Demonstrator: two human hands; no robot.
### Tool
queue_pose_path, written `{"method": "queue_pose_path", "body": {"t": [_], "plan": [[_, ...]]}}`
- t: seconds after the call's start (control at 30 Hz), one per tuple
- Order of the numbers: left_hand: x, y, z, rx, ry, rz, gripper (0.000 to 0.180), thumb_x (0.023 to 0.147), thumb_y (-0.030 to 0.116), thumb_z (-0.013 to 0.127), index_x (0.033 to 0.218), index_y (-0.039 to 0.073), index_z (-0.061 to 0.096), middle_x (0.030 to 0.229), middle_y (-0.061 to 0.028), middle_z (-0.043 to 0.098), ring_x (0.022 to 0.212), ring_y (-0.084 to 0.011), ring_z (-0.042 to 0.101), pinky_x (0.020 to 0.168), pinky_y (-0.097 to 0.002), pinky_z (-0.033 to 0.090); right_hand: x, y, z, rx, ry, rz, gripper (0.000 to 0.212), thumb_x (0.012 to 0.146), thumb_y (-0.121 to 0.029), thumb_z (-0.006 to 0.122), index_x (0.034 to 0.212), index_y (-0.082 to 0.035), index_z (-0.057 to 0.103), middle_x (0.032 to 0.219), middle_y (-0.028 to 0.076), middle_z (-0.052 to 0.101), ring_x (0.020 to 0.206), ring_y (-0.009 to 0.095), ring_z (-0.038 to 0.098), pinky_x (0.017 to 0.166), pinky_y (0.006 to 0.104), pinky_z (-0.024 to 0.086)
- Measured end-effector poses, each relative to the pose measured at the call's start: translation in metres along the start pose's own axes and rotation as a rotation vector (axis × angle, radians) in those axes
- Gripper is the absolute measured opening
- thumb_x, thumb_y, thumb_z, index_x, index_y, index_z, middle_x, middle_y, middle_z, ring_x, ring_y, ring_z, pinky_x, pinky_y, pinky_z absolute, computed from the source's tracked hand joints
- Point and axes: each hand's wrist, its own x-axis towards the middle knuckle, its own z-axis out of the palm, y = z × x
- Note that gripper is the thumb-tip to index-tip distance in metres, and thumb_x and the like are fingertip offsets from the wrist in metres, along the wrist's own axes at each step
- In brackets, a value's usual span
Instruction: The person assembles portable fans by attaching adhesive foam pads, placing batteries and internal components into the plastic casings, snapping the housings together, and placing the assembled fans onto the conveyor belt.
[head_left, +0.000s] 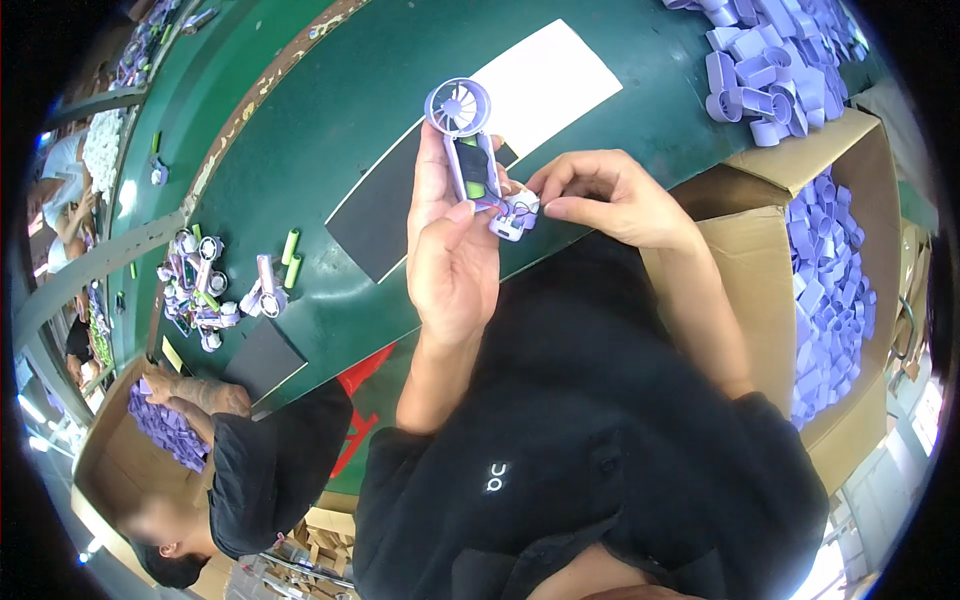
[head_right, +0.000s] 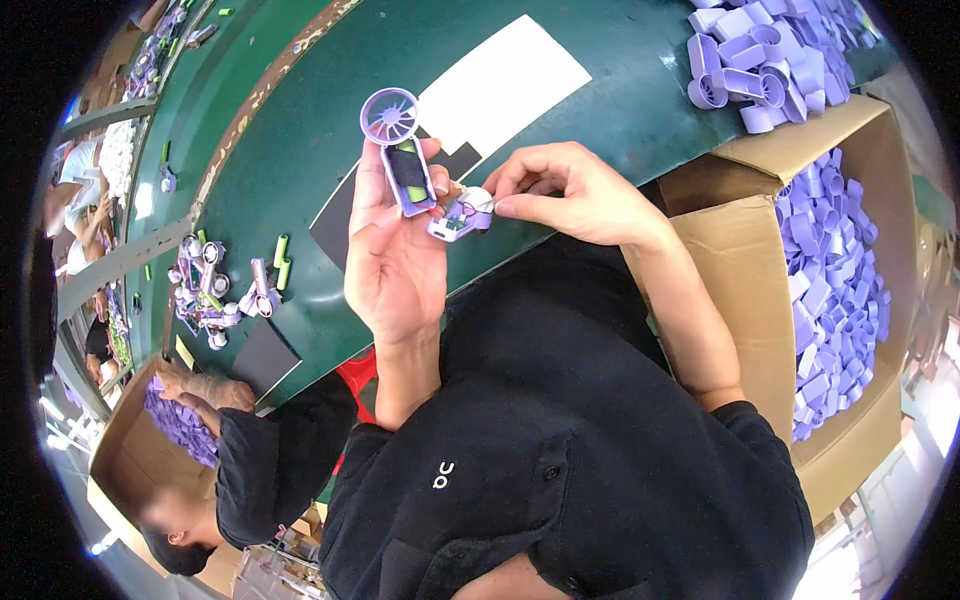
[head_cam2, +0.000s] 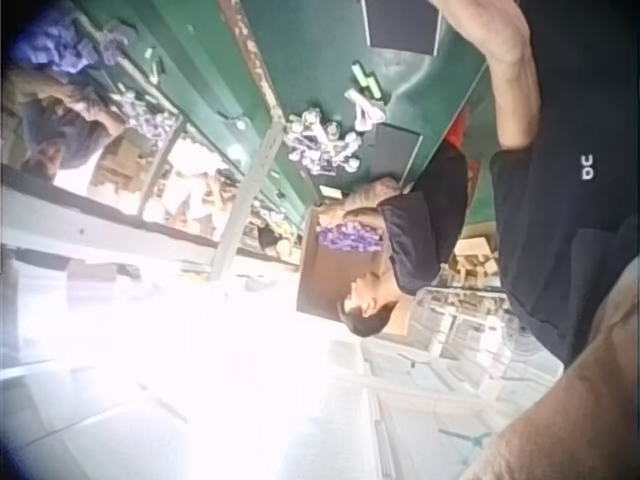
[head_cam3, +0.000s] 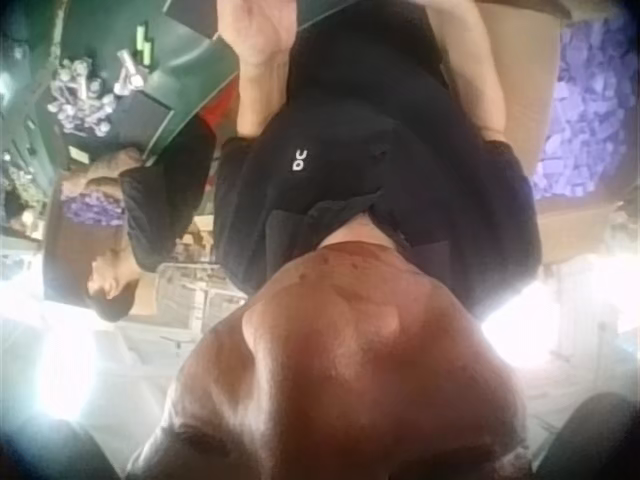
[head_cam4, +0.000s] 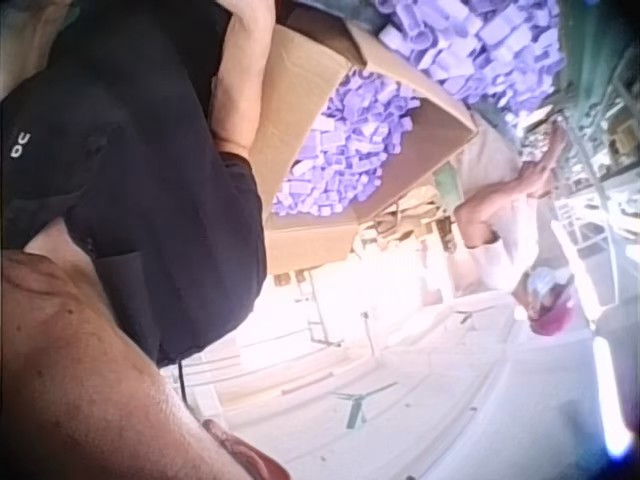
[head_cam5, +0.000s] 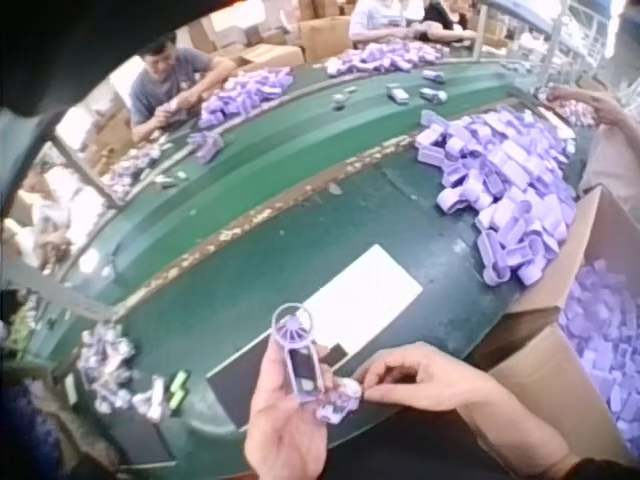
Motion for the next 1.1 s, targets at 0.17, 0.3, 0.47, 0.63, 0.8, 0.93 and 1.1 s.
{"method": "queue_pose_path", "body": {"t": [0.17,0.3,0.47,0.63,0.8,0.93,1.1], "plan": [[-0.002,-0.004,0.003,-0.041,0.029,-0.008,0.086,0.091,0.021,0.050,0.165,-0.002,0.014,0.147,-0.0231,0.048,0.117,-0.0252,0.058,0.108,-0.0411,0.044,0.001,-0.006,0.008,0.176,-0.010,0.050,0.048,0.082,0.005,0.079,0.125,-0.003,0.059,0.122,0.007,0.067,0.107,0.014,0.065,0.091,0.0294,0.054],[-0.003,0.000,0.003,-0.105,0.005,-0.040,0.086,0.091,0.020,0.051,0.165,-0.003,0.014,0.146,-0.0231,0.048,0.118,-0.0255,0.058,0.109,-0.0411,0.044,0.004,0.005,0.021,0.044,-0.014,-0.063,0.065,0.085,-0.006,0.084,0.142,-0.004,0.053,0.116,0.006,0.067,0.106,0.014,0.065,0.086,0.0280,0.054],[-0.006,-0.002,-0.001,-0.173,-0.023,-0.019,0.074,0.092,0.020,0.048,0.160,-0.002,0.030,0.145,-0.0268,0.052,0.114,-0.0277,0.057,0.105,-0.0434,0.045,0.003,0.006,0.020,0.138,-0.057,-0.027,0.061,0.086,-0.009,0.084,0.141,-0.005,0.057,0.117,0.004,0.068,0.105,0.011,0.063,0.086,0.0263,0.054],[-0.004,-0.006,0.000,-0.146,0.002,-0.016,0.075,0.093,0.021,0.049,0.161,-0.003,0.029,0.146,-0.0263,0.051,0.115,-0.0280,0.056,0.108,-0.0443,0.043,-0.007,-0.014,0.022,-0.233,0.298,-0.246,0.055,0.085,-0.015,0.085,0.135,-0.006,0.062,0.116,0.005,0.069,0.097,0.014,0.064,0.084,0.0309,0.053],[-0.003,-0.009,0.007,-0.027,0.017,0.030,0.079,0.093,0.023,0.050,0.163,-0.002,0.024,0.152,-0.0244,0.046,0.127,-0.0288,0.053,0.116,-0.0438,0.038,0.000,-0.074,0.045,-0.607,0.527,-0.511,0.025,0.079,-0.002,0.080,0.102,-0.002,0.073,0.096,0.008,0.068,0.082,0.021,0.065,0.072,0.0317,0.052],[0.000,-0.012,0.013,0.064,0.042,0.102,0.091,0.092,0.029,0.058,0.166,-0.001,0.013,0.164,-0.0185,0.032,0.152,-0.0316,0.033,0.126,-0.0432,0.023,0.019,-0.083,0.064,-0.693,0.502,-0.420,0.021,0.074,0.002,0.077,0.093,-0.001,0.069,0.089,0.010,0.062,0.077,0.026,0.065,0.067,0.0347,0.052],[-0.007,-0.031,0.002,0.035,-0.045,0.135,0.087,0.101,0.030,0.050,0.166,-0.002,0.001,0.173,-0.0160,0.007,0.161,-0.0271,0.007,0.129,-0.0393,0.007,0.018,-0.079,0.064,-0.711,0.513,-0.410,0.021,0.072,0.004,0.076,0.091,0.000,0.069,0.088,0.009,0.060,0.066,0.019,0.056,0.059,0.0333,0.047]]}}
